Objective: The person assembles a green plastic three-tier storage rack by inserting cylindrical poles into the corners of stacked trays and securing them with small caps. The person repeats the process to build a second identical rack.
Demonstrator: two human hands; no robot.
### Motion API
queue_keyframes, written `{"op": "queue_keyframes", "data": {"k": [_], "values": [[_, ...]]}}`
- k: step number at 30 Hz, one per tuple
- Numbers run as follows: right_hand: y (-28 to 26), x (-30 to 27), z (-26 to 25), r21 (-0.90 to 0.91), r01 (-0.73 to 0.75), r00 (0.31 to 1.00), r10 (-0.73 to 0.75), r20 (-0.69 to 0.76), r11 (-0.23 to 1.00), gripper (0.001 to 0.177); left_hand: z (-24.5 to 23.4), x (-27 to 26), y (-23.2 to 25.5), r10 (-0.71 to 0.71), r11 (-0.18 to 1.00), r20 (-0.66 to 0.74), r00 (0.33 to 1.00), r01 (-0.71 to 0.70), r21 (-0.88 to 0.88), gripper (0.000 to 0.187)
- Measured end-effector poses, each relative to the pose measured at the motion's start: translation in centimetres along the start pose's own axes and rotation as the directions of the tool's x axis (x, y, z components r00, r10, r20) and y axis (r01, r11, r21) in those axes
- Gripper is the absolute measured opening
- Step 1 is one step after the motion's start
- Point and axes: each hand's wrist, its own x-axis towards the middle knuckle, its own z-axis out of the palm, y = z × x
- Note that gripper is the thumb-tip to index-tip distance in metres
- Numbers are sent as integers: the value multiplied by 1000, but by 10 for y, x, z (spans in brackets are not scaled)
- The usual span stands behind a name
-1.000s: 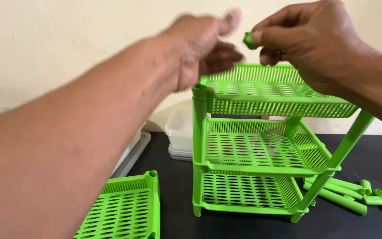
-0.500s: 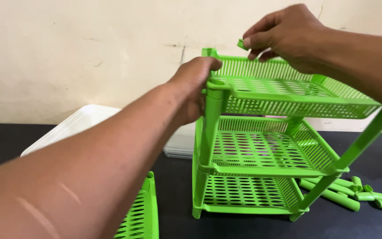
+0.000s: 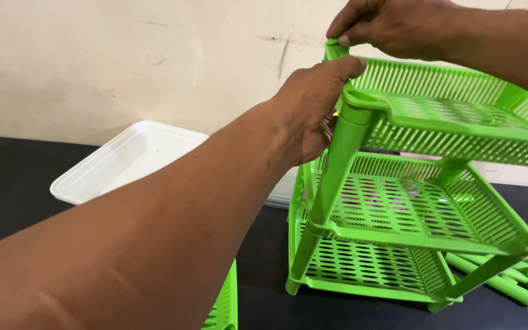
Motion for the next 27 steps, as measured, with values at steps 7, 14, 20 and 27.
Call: {"op": "queue_keyframes", "data": {"k": [7, 14, 20, 27], "values": [[-8, -27, 10, -43, -180, 980, 176, -97, 983, 28, -1, -9, -2, 26, 992, 31, 999, -30, 125, 55], [-12, -36, -3, -321, 191, 980, -198, 10, 928, 44, 10, -24, 11, 80, 949, -231, 970, -3, 314, 96], [-6, -78, -52, 58, -167, 986, 166, 28, 984, 50, -8, -49, -5, 229, 928, -527, 818, -21, 372, 66], [37, -194, -109, 117, -547, 830, 555, -54, 829, 38, -34, -98, -89, 407, 872, -807, 428, 83, 483, 24]]}}
